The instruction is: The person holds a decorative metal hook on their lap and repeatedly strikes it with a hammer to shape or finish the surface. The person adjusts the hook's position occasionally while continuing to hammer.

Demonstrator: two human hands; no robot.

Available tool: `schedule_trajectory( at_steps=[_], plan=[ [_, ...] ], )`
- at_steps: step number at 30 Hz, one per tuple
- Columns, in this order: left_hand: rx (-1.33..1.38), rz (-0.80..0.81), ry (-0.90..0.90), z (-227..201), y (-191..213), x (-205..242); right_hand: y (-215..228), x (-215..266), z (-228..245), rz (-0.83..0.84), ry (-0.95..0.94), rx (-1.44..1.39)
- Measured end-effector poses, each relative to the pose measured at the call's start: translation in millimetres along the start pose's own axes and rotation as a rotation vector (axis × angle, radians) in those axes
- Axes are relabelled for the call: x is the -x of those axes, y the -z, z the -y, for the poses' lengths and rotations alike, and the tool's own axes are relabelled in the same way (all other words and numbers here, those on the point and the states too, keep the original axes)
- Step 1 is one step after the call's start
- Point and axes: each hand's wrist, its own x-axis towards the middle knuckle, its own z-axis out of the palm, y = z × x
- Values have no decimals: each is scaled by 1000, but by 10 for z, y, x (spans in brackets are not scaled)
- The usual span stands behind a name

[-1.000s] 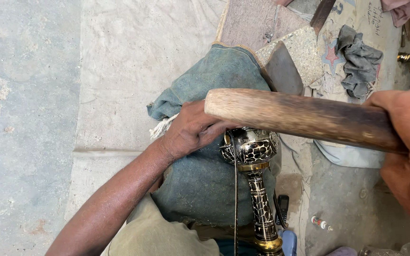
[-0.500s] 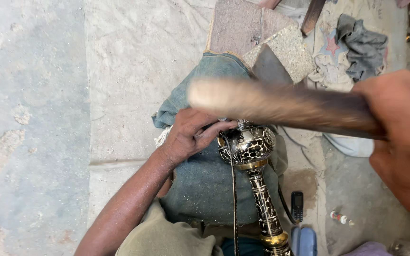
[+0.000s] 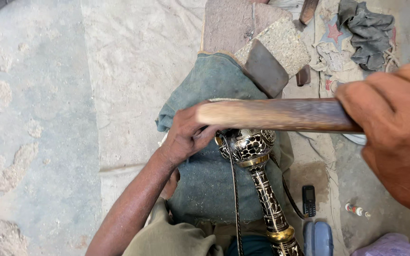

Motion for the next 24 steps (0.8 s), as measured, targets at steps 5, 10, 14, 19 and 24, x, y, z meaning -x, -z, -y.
schedule_trajectory(
  at_steps=[5, 10, 14, 19, 24],
  plan=[
    [4, 29, -34, -87, 22, -42, -55, 30, -15, -2, -36, -29],
    [54, 103, 46, -130, 60, -123, -110, 74, -81, -11, -83, -215],
    [57, 56, -45, -98, 84, -126, -130, 107, -82, -48, -36, -164],
    [108, 119, 18, -7, 95, -31, -165, 162, -58, -60, -90, -170],
    [38, 122, -30, -9, 81, -57, -287, 232, -137, 1, -309, -400]
  ],
)
